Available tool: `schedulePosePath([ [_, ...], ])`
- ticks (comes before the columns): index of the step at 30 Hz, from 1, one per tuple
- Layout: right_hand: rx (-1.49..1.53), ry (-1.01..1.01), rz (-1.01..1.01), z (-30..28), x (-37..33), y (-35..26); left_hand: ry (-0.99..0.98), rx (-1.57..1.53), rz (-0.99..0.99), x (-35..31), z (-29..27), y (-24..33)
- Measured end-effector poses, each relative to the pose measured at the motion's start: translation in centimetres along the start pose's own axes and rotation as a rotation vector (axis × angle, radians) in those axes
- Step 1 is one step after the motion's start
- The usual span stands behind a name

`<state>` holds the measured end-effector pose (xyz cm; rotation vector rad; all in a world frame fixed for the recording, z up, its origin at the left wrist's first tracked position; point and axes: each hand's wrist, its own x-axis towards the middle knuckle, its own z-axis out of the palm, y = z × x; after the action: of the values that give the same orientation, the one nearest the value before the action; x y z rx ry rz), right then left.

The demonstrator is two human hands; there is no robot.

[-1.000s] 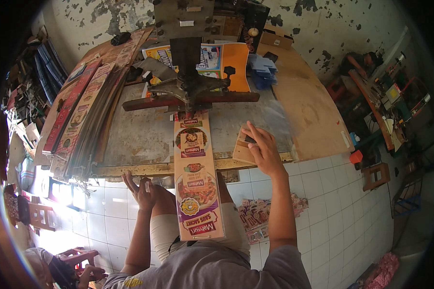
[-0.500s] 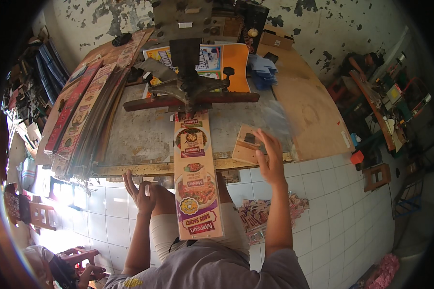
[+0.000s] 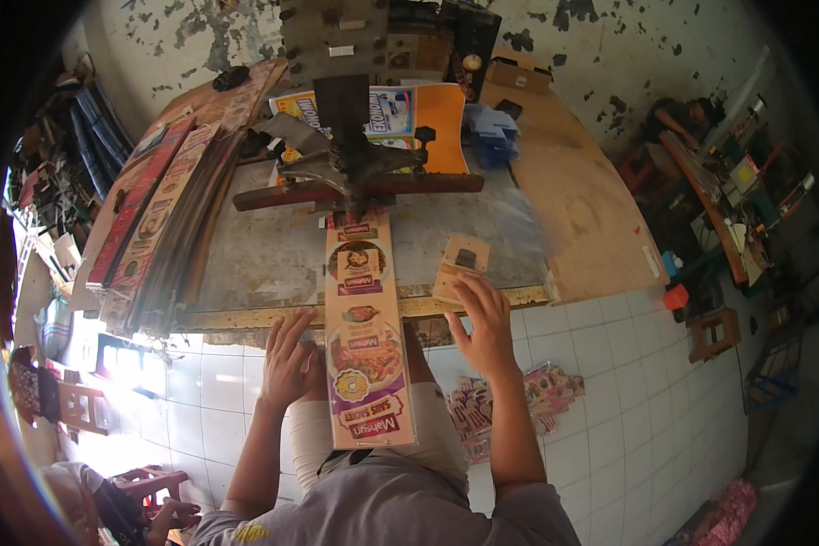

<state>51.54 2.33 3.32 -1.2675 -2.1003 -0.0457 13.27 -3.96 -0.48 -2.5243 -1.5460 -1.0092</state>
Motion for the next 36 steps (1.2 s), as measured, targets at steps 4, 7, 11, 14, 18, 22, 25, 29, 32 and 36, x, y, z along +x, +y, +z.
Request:
schedulePosePath([
  [4,0.022,-0.038,0.049,-0.2,0.7,0.0,-0.078,-0.056,0.028,2.1,0.0,-0.2],
  [7,0.047,-0.054,0.057,-0.5,1.3,-0.3,-0.096,-0.153,0.028,2.5,0.9,-0.8],
  [11,0.097,-0.072,0.071,-0.5,1.6,0.1,-0.081,-0.136,0.035,2.7,0.9,-1.0],
  [14,0.117,-0.077,0.082,-0.5,1.6,0.3,-0.041,-0.185,0.064,3.5,0.8,-1.2],
  [18,0.181,-0.079,0.092,-0.5,1.5,0.8,-0.049,-0.281,0.088,4.2,0.7,-1.3],
  [22,0.267,-0.055,0.057,-0.4,1.1,0.2,-0.012,-0.292,0.044,4.0,1.4,-1.3],
  [25,0.32,-0.044,0.019,-0.9,1.3,-1.7,0.002,-0.296,0.003,4.1,1.7,-1.2],
  [29,0.41,-0.074,-0.044,-1.4,1.8,-4.5,0.018,-0.293,-0.007,4.3,1.8,-0.9],
  [32,0.479,-0.121,-0.046,-1.3,2.1,-6.2,0.038,-0.305,0.002,4.3,1.8,-1.0],
  [36,0.568,-0.17,-0.053,-0.2,2.6,-7.3,0.038,-0.305,0.017,4.2,1.8,-1.1],
])
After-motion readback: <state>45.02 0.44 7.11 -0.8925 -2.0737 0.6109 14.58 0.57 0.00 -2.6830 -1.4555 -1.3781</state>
